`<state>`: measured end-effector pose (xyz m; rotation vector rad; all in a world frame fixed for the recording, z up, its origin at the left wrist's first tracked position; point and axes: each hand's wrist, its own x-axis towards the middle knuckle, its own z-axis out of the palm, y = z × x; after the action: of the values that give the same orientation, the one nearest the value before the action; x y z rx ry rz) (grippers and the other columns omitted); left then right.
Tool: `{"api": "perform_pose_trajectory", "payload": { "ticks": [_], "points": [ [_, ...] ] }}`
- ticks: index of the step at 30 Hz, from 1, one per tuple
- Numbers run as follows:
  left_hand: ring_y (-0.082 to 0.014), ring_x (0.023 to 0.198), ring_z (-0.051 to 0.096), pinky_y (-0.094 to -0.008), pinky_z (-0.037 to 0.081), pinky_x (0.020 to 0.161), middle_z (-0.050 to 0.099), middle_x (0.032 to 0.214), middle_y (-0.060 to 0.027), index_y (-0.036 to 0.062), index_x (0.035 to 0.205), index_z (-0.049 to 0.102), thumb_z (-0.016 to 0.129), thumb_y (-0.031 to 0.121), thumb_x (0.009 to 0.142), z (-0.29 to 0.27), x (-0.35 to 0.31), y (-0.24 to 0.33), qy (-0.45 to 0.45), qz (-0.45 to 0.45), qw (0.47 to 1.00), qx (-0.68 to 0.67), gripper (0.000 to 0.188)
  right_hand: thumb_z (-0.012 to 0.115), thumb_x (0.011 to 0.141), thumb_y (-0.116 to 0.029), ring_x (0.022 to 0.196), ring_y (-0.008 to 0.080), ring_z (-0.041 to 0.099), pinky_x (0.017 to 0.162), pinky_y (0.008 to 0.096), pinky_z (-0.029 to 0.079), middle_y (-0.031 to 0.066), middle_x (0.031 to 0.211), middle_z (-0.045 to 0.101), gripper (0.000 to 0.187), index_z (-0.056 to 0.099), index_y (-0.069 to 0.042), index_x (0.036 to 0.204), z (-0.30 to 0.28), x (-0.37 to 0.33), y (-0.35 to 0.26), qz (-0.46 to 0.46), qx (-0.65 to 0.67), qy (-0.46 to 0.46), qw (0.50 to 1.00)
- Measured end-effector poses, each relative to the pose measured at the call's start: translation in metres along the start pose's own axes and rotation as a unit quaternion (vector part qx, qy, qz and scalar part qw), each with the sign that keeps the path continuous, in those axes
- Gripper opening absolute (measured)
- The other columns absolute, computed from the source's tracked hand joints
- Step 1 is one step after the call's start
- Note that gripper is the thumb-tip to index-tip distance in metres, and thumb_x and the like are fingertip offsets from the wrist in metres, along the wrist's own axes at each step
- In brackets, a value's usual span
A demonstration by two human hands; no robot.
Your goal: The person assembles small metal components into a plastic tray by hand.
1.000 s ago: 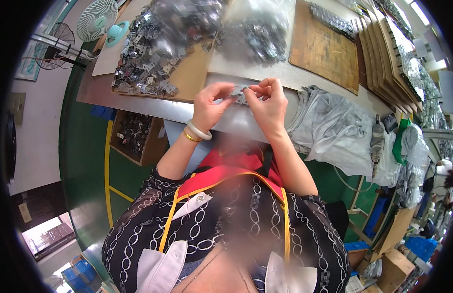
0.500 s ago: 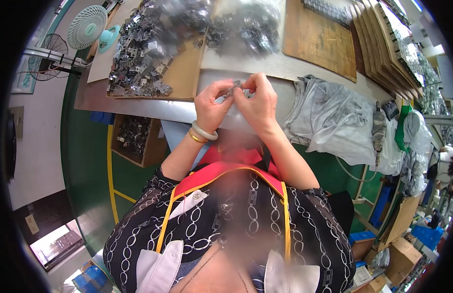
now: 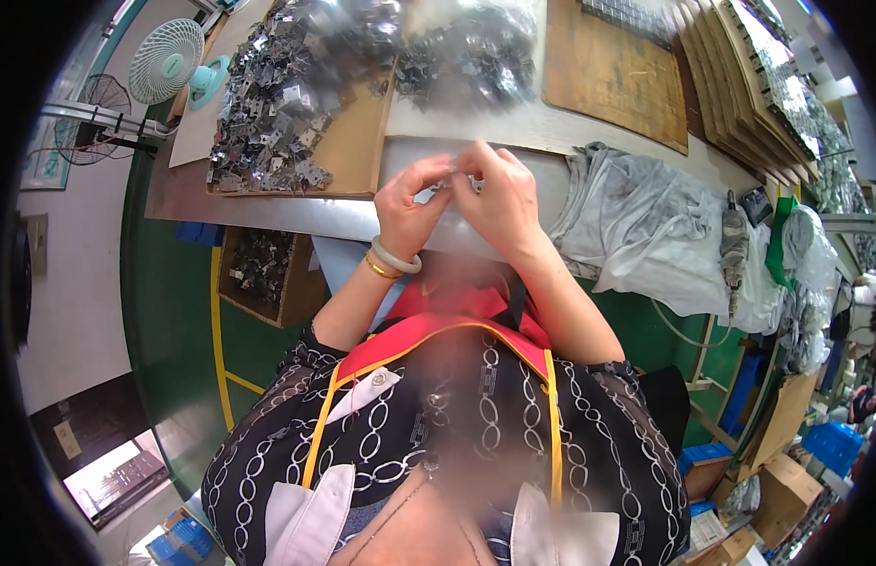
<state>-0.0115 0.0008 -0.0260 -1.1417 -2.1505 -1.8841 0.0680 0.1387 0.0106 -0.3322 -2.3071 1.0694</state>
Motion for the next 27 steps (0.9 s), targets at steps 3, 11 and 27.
{"api": "perform_pose_trajectory", "payload": {
  "ticks": [3, 11, 27],
  "points": [
    [-0.0288, 0.099, 0.072, -0.0355, 0.059, 0.086, 0.074, 0.111, -0.0144, 0.0049, 0.102, 0.070, 0.077, -0.003, 0.076, -0.003, -0.002, 0.001, 0.002, 0.036, 0.999, 0.037, 0.028, 0.080, 0.076, -0.009, 0.079, 0.0224, 0.068, 0.072, 0.0345, 0.054, 0.0077, 0.081, 0.070, 0.024, 0.067, -0.005, 0.096, -0.003, -0.003, -0.003, -0.032, -0.030, -0.019, 0.999],
    [-0.0292, 0.103, 0.071, -0.0355, 0.058, 0.088, 0.074, 0.111, -0.0132, 0.0048, 0.101, 0.069, 0.081, -0.005, 0.075, -0.004, -0.005, 0.005, -0.005, 0.104, 0.993, 0.053, 0.030, 0.082, 0.081, -0.007, 0.091, 0.0141, 0.068, 0.082, 0.0306, 0.056, 0.0069, 0.109, 0.072, 0.041, 0.067, -0.001, 0.119, -0.006, -0.001, 0.025, 0.132, 0.160, -0.138, 0.969],
    [-0.0370, 0.109, 0.068, -0.0421, 0.056, 0.093, 0.072, 0.116, -0.0161, 0.0024, 0.112, 0.071, 0.069, -0.001, 0.077, -0.020, -0.042, 0.012, -0.097, 0.143, 0.985, 0.020, 0.035, 0.074, 0.086, -0.001, 0.086, 0.0065, 0.064, 0.076, 0.0220, 0.053, 0.0035, 0.095, 0.071, 0.025, 0.069, 0.006, 0.110, 0.005, -0.061, 0.063, 0.202, 0.337, -0.181, 0.902]
  ]
}}
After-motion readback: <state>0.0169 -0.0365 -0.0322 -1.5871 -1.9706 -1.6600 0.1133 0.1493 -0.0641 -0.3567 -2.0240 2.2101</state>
